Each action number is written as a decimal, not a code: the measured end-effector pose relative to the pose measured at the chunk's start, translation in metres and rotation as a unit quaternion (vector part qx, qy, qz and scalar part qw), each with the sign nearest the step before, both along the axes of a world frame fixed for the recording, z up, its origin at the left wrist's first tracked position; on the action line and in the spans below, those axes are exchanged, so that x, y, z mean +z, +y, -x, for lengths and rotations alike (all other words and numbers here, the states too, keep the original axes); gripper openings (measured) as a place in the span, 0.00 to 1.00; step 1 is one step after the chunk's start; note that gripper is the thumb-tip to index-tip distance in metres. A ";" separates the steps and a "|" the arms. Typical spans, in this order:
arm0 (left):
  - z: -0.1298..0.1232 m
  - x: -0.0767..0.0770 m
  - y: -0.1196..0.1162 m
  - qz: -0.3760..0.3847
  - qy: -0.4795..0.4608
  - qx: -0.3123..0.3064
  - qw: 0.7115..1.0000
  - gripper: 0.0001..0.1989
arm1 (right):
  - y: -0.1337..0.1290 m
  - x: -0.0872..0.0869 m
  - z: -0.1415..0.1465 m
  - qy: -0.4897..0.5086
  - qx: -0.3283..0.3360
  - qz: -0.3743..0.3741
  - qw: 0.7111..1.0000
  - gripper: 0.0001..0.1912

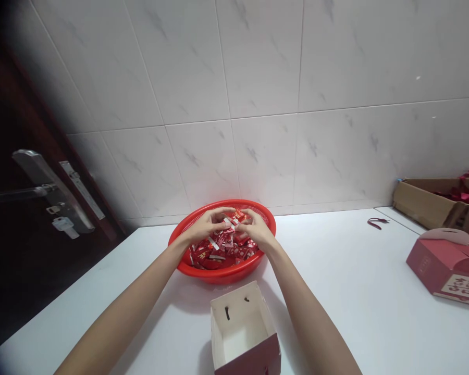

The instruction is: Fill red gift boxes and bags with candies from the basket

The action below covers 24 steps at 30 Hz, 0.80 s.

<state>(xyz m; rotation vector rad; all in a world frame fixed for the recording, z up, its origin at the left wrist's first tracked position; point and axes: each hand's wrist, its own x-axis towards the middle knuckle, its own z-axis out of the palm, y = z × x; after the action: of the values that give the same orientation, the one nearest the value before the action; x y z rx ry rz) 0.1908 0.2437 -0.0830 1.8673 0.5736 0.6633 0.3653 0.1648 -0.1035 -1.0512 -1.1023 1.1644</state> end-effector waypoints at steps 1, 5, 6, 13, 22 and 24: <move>0.000 0.000 0.001 -0.001 0.000 0.011 1.000 0.28 | 0.000 0.001 0.000 0.007 -0.004 0.004 1.000 0.28; 0.002 -0.002 0.004 0.003 -0.013 0.055 0.998 0.26 | -0.002 0.005 0.000 0.031 -0.034 0.017 0.999 0.20; 0.002 -0.002 0.005 0.009 -0.019 0.064 0.998 0.26 | -0.003 0.005 0.000 0.032 -0.039 0.016 0.999 0.20; 0.002 -0.005 0.009 0.002 -0.043 0.129 0.991 0.26 | -0.003 0.004 -0.001 -0.012 0.020 0.026 0.999 0.17; -0.003 -0.004 0.004 -0.005 -0.039 0.113 0.993 0.22 | -0.009 0.009 0.000 -0.016 0.081 0.079 0.993 0.26; -0.003 -0.004 0.003 -0.013 -0.031 0.106 0.994 0.21 | -0.008 0.008 0.001 -0.019 0.080 0.071 0.994 0.23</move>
<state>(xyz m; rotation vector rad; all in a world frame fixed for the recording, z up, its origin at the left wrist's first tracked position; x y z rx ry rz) 0.1940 0.2463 -0.0875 1.8187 0.7308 0.8690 0.3646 0.1570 -0.0953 -1.1138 -1.1649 1.3705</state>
